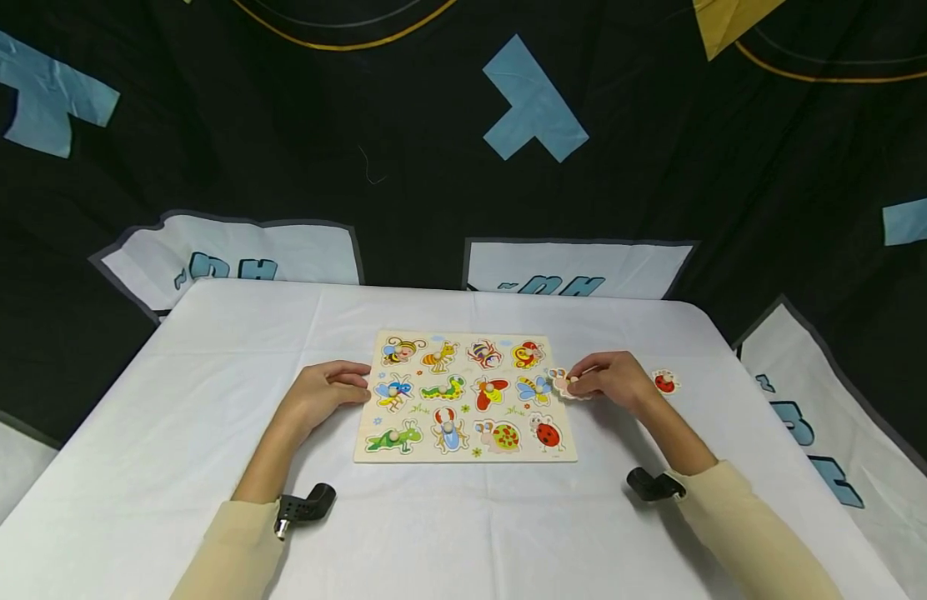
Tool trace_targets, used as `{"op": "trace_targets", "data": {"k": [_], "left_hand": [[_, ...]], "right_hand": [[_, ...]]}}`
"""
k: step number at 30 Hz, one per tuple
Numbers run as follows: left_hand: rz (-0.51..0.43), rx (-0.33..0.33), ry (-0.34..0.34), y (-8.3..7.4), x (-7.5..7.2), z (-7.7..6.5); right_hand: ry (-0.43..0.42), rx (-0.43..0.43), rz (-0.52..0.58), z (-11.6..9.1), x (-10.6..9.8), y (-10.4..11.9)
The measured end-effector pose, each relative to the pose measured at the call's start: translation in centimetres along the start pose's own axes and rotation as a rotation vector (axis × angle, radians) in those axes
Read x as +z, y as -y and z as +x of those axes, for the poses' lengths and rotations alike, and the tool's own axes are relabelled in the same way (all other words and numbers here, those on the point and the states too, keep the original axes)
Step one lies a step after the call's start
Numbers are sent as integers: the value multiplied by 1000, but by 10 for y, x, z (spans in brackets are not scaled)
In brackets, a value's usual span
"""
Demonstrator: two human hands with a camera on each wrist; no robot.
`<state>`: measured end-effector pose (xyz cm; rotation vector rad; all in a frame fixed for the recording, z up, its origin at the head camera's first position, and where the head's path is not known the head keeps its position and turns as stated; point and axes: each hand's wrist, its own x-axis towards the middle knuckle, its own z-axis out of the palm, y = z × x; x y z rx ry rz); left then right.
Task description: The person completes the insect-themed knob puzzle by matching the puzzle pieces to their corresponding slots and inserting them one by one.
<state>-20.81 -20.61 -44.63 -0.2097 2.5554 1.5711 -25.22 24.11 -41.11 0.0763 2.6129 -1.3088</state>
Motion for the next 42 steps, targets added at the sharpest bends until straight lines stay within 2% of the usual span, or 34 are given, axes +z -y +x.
{"op": "trace_targets", "data": {"k": [7, 24, 42], "left_hand": [[9, 8, -6, 0, -1, 0], [5, 2, -5, 1, -1, 1], [17, -3, -12, -1, 0, 0]], "right_hand": [[50, 0, 13, -5, 13, 8], [164, -91, 2, -21, 52, 18], [255, -161, -44, -37, 75, 33]]}}
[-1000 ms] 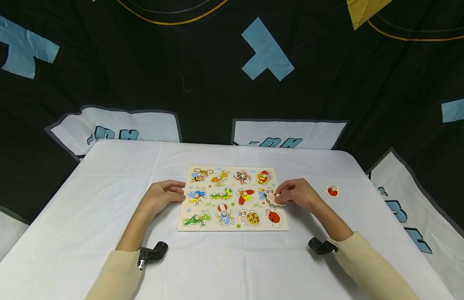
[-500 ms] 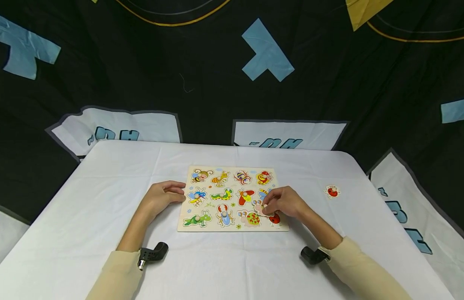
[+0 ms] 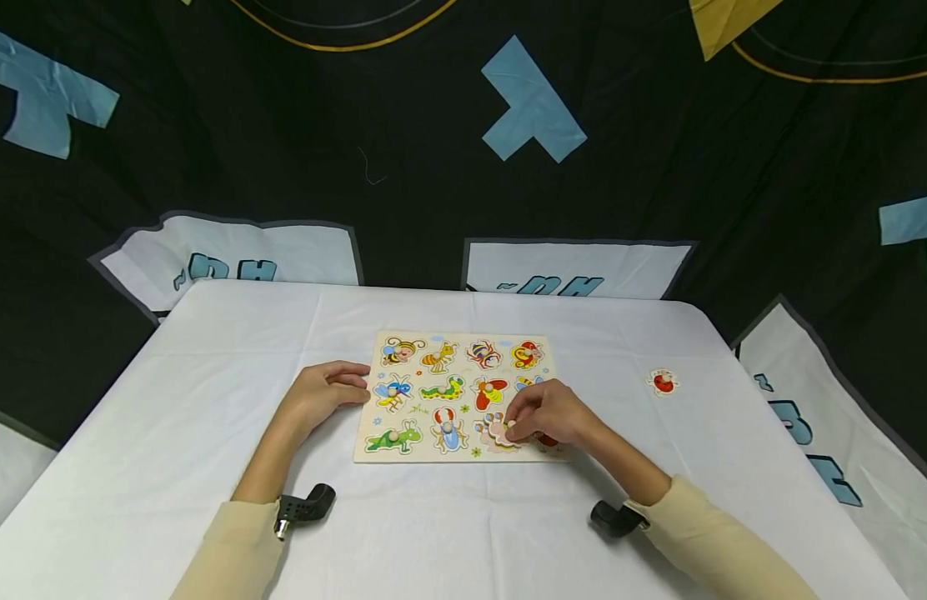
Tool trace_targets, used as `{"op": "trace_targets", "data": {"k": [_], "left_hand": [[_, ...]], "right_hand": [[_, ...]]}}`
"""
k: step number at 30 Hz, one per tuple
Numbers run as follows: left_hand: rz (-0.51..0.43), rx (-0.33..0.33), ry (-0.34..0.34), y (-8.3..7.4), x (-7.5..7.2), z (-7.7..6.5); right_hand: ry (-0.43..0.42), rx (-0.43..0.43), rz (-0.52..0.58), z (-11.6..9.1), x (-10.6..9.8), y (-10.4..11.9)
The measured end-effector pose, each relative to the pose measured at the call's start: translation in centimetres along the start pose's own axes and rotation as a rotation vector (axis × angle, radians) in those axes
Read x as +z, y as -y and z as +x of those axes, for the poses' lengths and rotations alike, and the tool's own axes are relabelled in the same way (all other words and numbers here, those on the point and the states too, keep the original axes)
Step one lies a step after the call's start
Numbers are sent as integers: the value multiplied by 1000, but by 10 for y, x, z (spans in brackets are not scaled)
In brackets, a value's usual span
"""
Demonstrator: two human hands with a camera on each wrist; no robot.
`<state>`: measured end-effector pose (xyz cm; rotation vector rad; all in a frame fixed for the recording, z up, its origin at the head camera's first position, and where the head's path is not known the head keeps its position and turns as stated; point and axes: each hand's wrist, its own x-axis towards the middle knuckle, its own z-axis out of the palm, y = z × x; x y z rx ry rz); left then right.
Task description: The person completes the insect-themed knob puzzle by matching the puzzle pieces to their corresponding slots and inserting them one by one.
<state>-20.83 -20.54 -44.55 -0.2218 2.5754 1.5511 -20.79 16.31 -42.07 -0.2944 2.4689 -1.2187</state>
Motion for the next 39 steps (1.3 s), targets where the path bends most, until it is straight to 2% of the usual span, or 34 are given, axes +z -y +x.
{"op": "trace_targets", "data": {"k": [11, 39], "left_hand": [[-8, 6, 7, 1, 0, 1], [-3, -2, 1, 1, 0, 0]], "right_hand": [[28, -39, -51, 3, 10, 7], [57, -24, -19, 2, 13, 8]]}}
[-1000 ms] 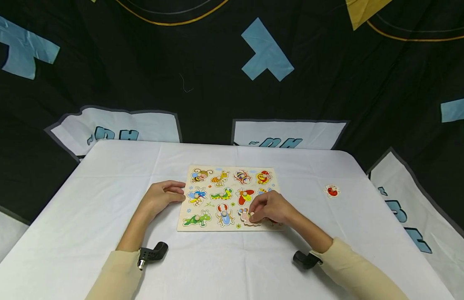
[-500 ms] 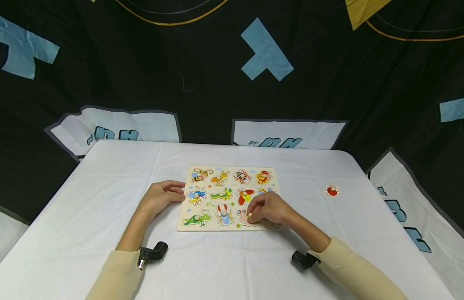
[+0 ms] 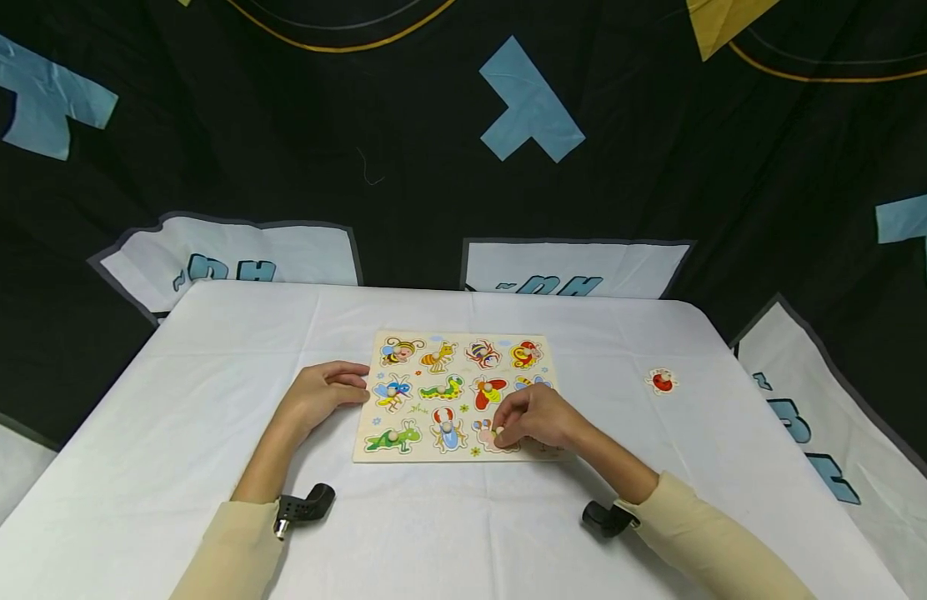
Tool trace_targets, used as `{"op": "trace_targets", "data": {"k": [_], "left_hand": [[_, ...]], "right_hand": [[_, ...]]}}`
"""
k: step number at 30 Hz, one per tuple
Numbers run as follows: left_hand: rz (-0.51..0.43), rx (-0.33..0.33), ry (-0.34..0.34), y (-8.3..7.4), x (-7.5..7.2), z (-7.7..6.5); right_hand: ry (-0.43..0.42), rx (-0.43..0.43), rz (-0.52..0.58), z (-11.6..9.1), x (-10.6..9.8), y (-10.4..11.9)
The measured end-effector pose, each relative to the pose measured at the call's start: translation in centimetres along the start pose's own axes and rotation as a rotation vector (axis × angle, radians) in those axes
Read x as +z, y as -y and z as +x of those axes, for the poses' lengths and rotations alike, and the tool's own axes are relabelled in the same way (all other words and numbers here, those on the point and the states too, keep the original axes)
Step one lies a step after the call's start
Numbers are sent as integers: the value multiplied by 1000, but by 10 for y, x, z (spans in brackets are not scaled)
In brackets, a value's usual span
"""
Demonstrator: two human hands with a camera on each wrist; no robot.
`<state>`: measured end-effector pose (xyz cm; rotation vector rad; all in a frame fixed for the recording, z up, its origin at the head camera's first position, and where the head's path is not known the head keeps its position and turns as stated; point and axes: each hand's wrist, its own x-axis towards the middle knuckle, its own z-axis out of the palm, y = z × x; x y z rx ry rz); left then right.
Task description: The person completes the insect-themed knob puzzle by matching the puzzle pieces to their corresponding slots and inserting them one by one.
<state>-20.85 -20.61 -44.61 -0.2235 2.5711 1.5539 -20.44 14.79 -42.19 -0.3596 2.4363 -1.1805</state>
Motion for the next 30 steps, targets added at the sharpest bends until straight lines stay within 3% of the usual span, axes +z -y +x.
{"op": "trace_targets", "data": {"k": [30], "left_hand": [[-3, -3, -1, -1, 1, 1]], "right_hand": [[-16, 5, -39, 3, 1, -3]]}}
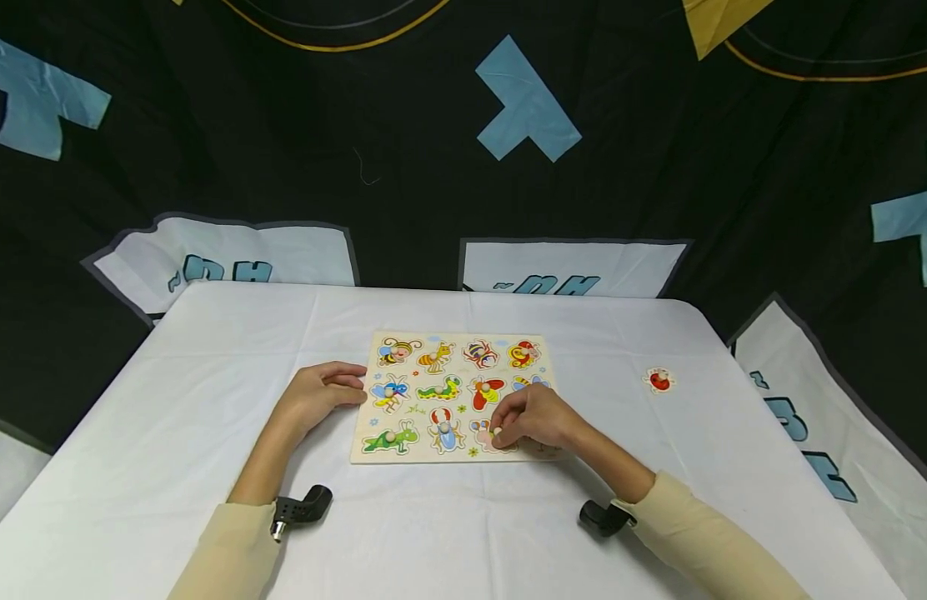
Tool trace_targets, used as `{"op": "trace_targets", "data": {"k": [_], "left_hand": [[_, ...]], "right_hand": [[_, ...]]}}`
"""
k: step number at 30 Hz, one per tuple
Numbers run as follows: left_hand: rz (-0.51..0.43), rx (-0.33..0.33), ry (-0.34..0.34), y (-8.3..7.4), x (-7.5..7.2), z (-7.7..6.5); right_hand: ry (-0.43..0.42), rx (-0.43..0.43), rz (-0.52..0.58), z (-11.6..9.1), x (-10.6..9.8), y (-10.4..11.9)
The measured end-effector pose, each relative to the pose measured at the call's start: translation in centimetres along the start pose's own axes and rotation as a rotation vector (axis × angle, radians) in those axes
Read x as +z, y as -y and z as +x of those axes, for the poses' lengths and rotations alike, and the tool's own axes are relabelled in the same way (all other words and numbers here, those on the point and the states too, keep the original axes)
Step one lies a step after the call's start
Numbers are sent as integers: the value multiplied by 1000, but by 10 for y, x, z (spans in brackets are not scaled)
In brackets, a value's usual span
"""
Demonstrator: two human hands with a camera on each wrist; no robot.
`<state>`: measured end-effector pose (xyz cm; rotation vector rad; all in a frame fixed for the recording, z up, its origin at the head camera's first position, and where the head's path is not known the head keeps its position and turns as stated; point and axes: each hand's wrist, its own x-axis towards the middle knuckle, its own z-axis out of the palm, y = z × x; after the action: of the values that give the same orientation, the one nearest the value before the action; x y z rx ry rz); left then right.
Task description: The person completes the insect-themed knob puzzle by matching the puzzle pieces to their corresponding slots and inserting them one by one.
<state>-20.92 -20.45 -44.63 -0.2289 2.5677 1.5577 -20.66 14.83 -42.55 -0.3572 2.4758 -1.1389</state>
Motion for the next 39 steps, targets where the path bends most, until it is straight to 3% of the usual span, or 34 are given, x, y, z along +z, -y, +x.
{"op": "trace_targets", "data": {"k": [12, 22, 28, 39], "left_hand": [[8, -3, -2, 1, -1, -1], [-7, 5, 7, 2, 0, 0], [-12, 11, 16, 0, 0, 0], [21, -5, 3, -2, -1, -1]], "right_hand": [[-9, 12, 1, 2, 1, 0], [106, 24, 33, 2, -15, -1], [11, 21, 65, 0, -36, -9], [-172, 106, 61, -6, -75, -31]]}}
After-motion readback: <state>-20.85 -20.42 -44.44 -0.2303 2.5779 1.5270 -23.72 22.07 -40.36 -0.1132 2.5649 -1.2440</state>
